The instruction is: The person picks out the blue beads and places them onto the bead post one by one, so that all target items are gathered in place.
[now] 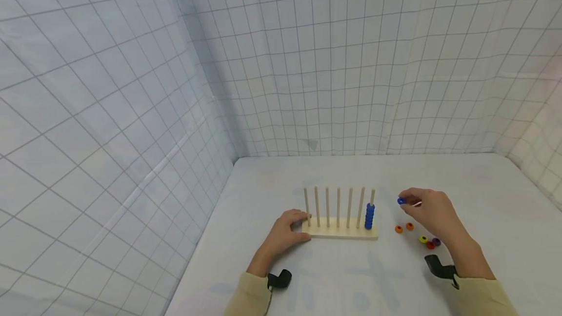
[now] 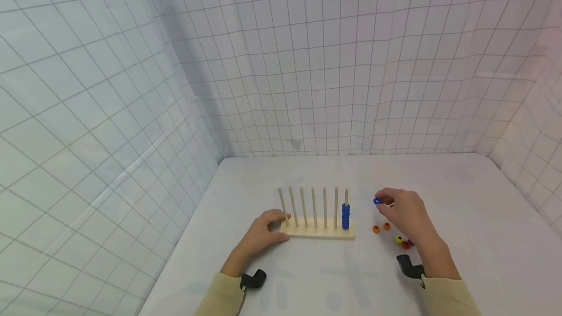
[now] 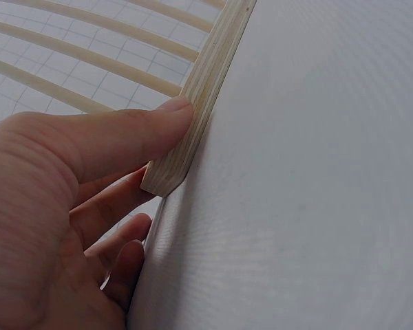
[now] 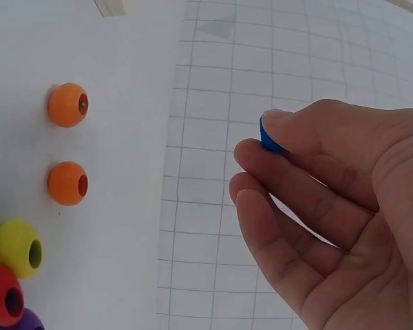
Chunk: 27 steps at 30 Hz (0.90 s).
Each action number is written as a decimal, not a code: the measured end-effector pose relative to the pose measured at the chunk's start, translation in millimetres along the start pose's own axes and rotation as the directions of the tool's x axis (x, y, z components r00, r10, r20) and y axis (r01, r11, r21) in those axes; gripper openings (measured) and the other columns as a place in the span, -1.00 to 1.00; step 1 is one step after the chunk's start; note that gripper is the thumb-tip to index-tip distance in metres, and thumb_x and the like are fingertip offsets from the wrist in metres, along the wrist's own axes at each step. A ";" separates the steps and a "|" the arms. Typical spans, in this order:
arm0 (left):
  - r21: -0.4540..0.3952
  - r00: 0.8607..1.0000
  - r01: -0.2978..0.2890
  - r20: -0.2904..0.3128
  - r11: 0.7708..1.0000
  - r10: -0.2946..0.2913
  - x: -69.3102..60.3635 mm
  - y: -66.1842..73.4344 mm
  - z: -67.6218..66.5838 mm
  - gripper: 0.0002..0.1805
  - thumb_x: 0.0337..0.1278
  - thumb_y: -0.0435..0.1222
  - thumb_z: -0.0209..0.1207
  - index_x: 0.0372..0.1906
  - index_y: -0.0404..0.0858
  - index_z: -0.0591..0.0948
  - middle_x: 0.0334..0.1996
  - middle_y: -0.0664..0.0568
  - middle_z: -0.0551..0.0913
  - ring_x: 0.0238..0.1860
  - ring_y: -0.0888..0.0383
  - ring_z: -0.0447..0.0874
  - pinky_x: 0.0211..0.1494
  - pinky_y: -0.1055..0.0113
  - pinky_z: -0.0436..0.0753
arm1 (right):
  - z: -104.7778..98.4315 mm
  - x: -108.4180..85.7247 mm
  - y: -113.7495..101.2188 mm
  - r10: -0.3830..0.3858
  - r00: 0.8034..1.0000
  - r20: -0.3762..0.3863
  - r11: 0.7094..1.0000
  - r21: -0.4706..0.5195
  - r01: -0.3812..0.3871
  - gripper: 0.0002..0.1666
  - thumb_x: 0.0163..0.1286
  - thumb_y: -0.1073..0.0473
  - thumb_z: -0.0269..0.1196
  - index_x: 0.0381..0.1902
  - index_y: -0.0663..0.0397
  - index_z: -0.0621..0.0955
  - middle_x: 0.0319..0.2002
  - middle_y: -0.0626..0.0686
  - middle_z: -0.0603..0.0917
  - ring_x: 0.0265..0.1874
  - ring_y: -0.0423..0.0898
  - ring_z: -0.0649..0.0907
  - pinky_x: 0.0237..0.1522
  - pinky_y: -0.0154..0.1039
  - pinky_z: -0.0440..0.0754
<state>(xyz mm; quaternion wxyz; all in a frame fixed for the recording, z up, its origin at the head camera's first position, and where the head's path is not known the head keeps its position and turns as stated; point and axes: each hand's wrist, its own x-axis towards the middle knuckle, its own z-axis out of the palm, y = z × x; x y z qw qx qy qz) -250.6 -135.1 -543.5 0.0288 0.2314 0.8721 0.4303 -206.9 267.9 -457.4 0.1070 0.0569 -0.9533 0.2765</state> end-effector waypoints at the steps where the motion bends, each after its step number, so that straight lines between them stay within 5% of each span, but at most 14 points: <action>1: 0.000 1.000 0.000 0.000 1.000 0.000 0.2 -0.2 -0.1 -0.40 -0.02 -0.12 0.52 0.20 -0.15 0.66 0.26 -0.03 0.54 0.35 -0.03 0.39 0.39 -0.07 0.35 | -0.7 0.1 -1.2 -0.003 1.000 -0.002 1.000 0.003 0.003 -0.71 0.29 0.19 0.41 -0.04 0.13 0.72 -0.28 0.04 0.76 -0.22 0.13 0.71 -0.24 0.08 0.69; 27: -0.004 1.000 0.009 0.017 1.000 -0.009 1.7 -5.7 0.7 -0.40 0.01 -0.06 0.50 0.22 -0.04 0.66 0.32 0.01 0.50 0.39 -0.02 0.35 0.41 -0.07 0.33 | -11.1 -6.3 -32.1 -0.022 0.997 -0.075 0.997 0.077 0.028 -0.71 0.32 0.18 0.41 -0.02 0.08 0.72 -0.23 0.03 0.76 -0.22 0.08 0.72 -0.19 0.08 0.70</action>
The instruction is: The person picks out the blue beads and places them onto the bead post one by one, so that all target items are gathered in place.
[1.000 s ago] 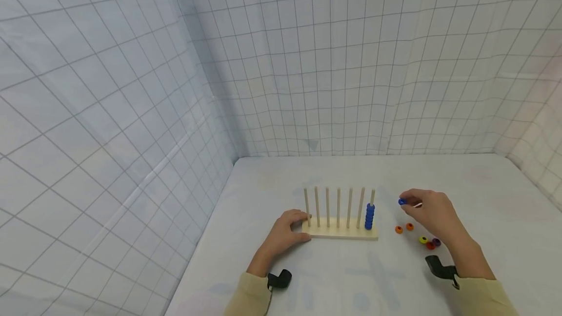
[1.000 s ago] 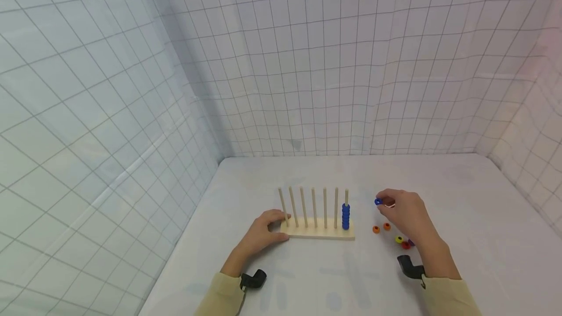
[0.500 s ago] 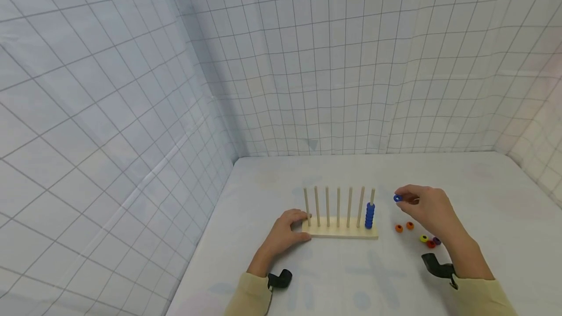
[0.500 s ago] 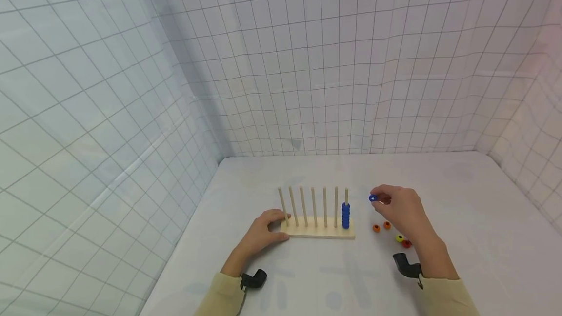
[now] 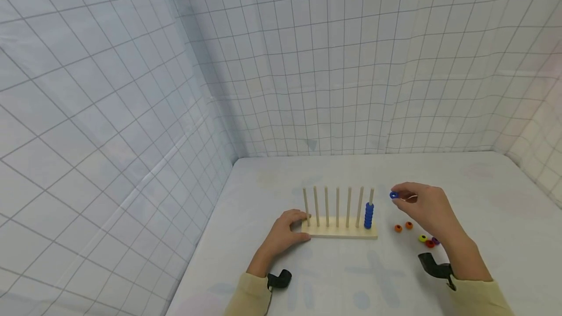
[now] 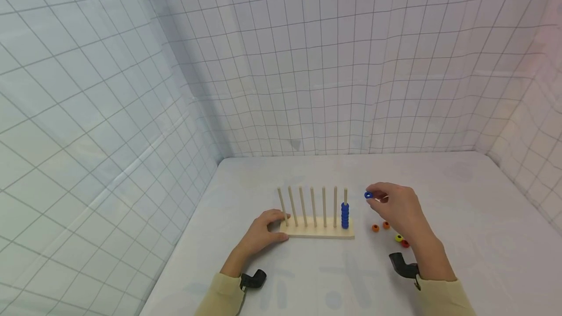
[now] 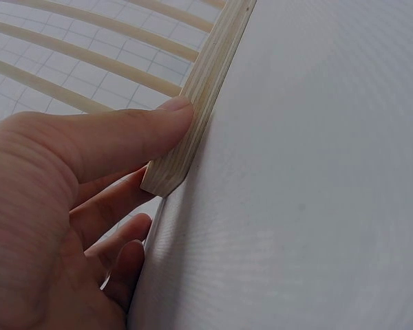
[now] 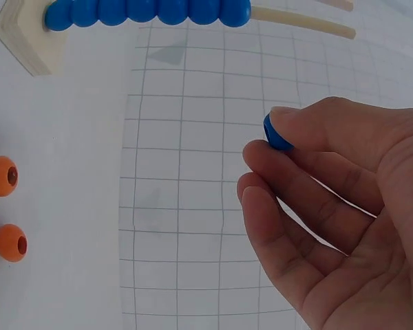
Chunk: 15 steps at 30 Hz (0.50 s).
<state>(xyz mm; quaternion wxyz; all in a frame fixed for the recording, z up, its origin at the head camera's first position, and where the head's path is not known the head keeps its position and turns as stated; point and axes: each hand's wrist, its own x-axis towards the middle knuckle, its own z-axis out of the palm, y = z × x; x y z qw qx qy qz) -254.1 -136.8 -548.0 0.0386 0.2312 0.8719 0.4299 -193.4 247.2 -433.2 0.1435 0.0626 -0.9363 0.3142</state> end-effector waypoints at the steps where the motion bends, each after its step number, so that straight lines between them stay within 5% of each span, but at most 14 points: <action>1: -0.001 1.000 0.001 0.000 1.000 -0.001 -0.2 0.0 0.0 -0.40 0.01 -0.06 0.50 0.22 -0.04 0.66 0.32 0.01 0.50 0.39 -0.02 0.35 0.41 -0.06 0.33 | -0.3 -0.1 -1.2 -0.002 1.000 -0.003 1.000 0.002 0.002 -0.71 0.32 0.17 0.41 -0.01 0.08 0.72 -0.24 0.03 0.76 -0.23 0.08 0.72 -0.19 0.09 0.70; 15: -0.001 1.000 0.006 -0.001 1.000 -0.006 -1.0 3.3 -1.0 -0.40 0.01 -0.08 0.51 0.22 -0.07 0.66 0.32 -0.02 0.50 0.39 -0.04 0.35 0.41 -0.07 0.33 | -4.6 -2.2 -16.1 -0.047 0.997 -0.055 0.999 -0.009 0.046 -0.69 0.31 0.19 0.42 0.00 0.09 0.72 -0.21 0.05 0.76 -0.23 0.11 0.73 -0.19 0.13 0.68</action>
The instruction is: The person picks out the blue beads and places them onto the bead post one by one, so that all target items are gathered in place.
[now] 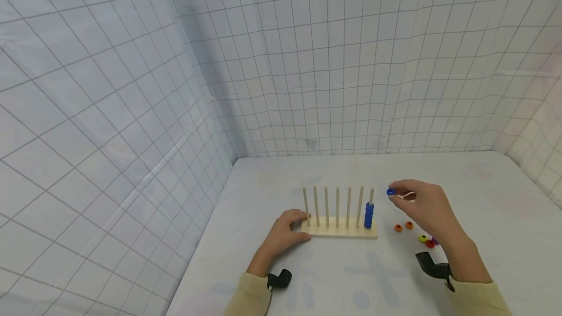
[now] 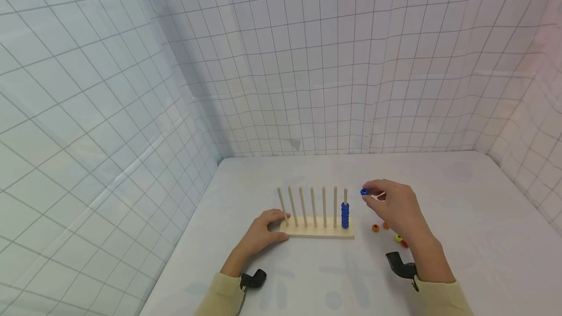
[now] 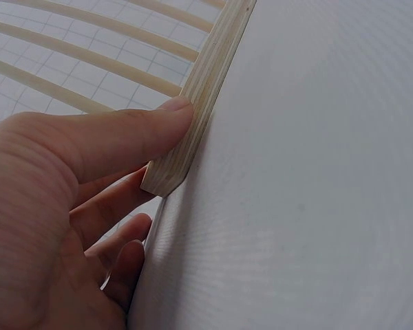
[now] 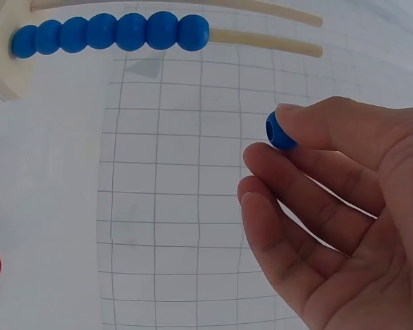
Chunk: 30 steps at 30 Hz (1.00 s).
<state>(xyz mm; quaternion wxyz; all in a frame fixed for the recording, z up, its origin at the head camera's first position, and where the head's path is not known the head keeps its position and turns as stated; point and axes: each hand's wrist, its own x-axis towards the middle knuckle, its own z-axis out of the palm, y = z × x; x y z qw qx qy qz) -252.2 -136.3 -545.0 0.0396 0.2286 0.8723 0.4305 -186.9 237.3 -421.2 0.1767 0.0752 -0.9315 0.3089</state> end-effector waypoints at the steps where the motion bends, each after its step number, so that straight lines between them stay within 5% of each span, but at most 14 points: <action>1: 0.000 1.000 0.002 0.000 1.000 -0.002 0.0 0.0 -0.1 -0.40 0.01 -0.08 0.51 0.22 -0.07 0.66 0.32 -0.03 0.50 0.39 -0.05 0.35 0.41 -0.08 0.33 | -0.5 -0.1 -1.2 -0.006 1.000 -0.004 1.000 0.000 0.006 -0.69 0.31 0.20 0.42 0.00 0.09 0.72 -0.20 0.06 0.76 -0.23 0.11 0.73 -0.19 0.13 0.68; 30: -0.006 1.000 -0.004 0.000 1.000 0.004 -0.4 -2.1 -0.5 -0.40 0.00 -0.07 0.51 0.22 -0.03 0.66 0.30 0.04 0.51 0.37 0.02 0.36 0.40 -0.05 0.34 | -3.8 4.0 -31.0 -0.109 0.990 -0.090 0.994 0.008 0.110 -0.70 0.26 0.21 0.46 -0.04 0.05 0.71 -0.19 0.01 0.75 -0.20 0.05 0.69 -0.22 0.05 0.72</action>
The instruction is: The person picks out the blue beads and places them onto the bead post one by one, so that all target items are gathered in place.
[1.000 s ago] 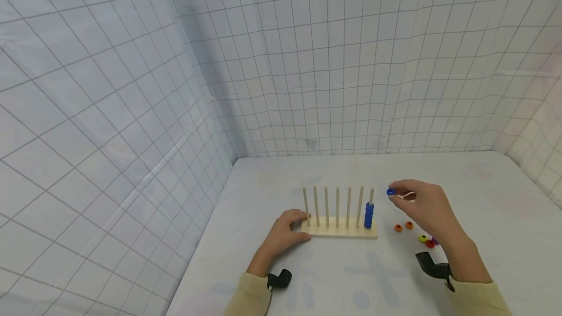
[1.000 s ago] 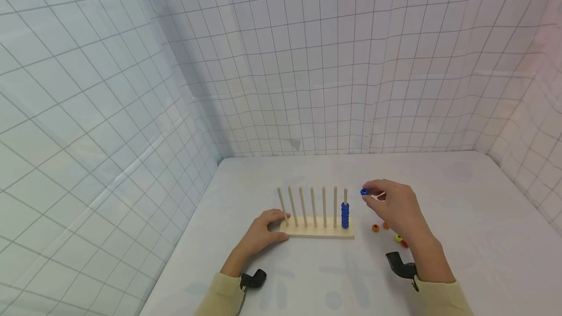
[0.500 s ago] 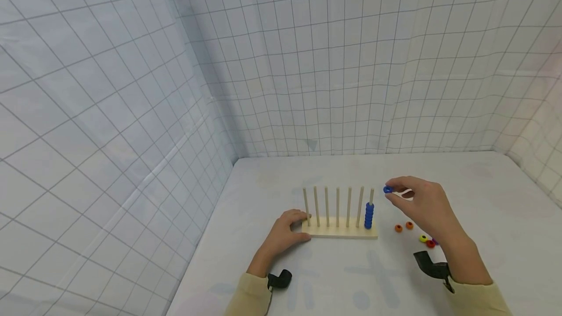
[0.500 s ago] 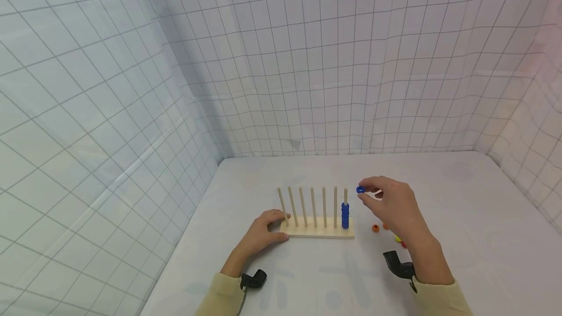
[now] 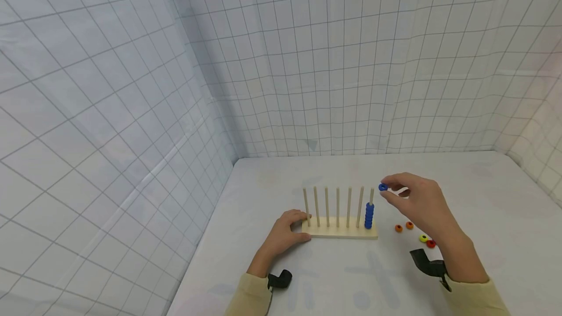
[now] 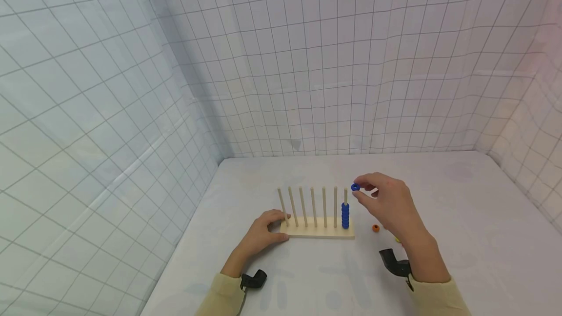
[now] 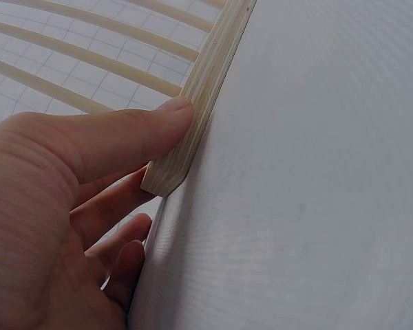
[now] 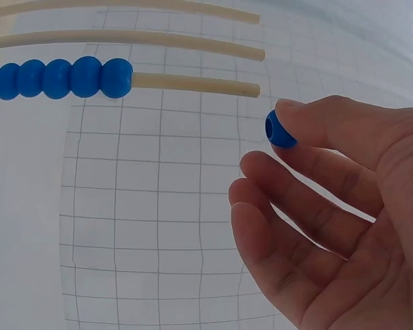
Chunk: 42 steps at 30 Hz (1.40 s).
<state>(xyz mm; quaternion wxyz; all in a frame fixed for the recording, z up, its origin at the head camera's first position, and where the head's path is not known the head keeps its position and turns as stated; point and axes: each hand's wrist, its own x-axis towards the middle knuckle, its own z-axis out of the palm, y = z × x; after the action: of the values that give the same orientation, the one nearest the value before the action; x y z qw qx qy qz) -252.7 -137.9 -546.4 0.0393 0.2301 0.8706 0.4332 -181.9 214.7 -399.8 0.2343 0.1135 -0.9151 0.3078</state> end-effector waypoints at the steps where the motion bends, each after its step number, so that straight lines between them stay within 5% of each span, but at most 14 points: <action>1: 0.002 1.000 -0.001 0.000 1.000 0.001 0.1 -0.3 0.2 -0.40 0.00 -0.07 0.51 0.22 -0.04 0.66 0.30 0.04 0.51 0.37 0.02 0.37 0.40 -0.04 0.34 | -0.1 0.4 -0.6 0.000 1.000 0.003 1.000 0.003 0.000 -0.69 0.26 0.21 0.47 -0.03 0.04 0.71 -0.19 0.01 0.74 -0.20 0.05 0.69 -0.22 0.06 0.72; 13: 0.004 1.000 -0.007 0.004 1.000 0.007 0.4 0.9 -0.3 -0.40 0.00 -0.09 0.51 0.22 -0.05 0.66 0.30 0.02 0.52 0.37 0.01 0.37 0.41 -0.05 0.33 | 2.6 5.3 -4.3 -0.055 0.998 -0.004 0.998 0.000 0.055 -0.71 0.24 0.20 0.48 -0.07 0.00 0.73 -0.17 -0.05 0.73 -0.21 -0.04 0.69 -0.26 -0.01 0.73; 42: 0.002 1.000 0.011 0.004 1.000 -0.011 -2.1 2.9 -0.6 -0.39 0.01 -0.08 0.50 0.23 -0.05 0.65 0.32 0.01 0.49 0.38 0.00 0.35 0.41 -0.05 0.33 | 9.6 9.1 -4.7 -0.053 0.998 0.033 0.998 -0.027 0.054 -0.73 0.24 0.18 0.48 -0.09 -0.02 0.74 -0.16 -0.08 0.72 -0.22 -0.05 0.69 -0.31 -0.07 0.72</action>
<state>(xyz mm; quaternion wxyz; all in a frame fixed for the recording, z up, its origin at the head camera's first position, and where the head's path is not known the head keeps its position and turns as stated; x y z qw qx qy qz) -249.9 -137.7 -544.0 0.0435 0.2261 0.8723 0.4315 -191.5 204.5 -399.5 0.2293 0.1398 -0.9196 0.2868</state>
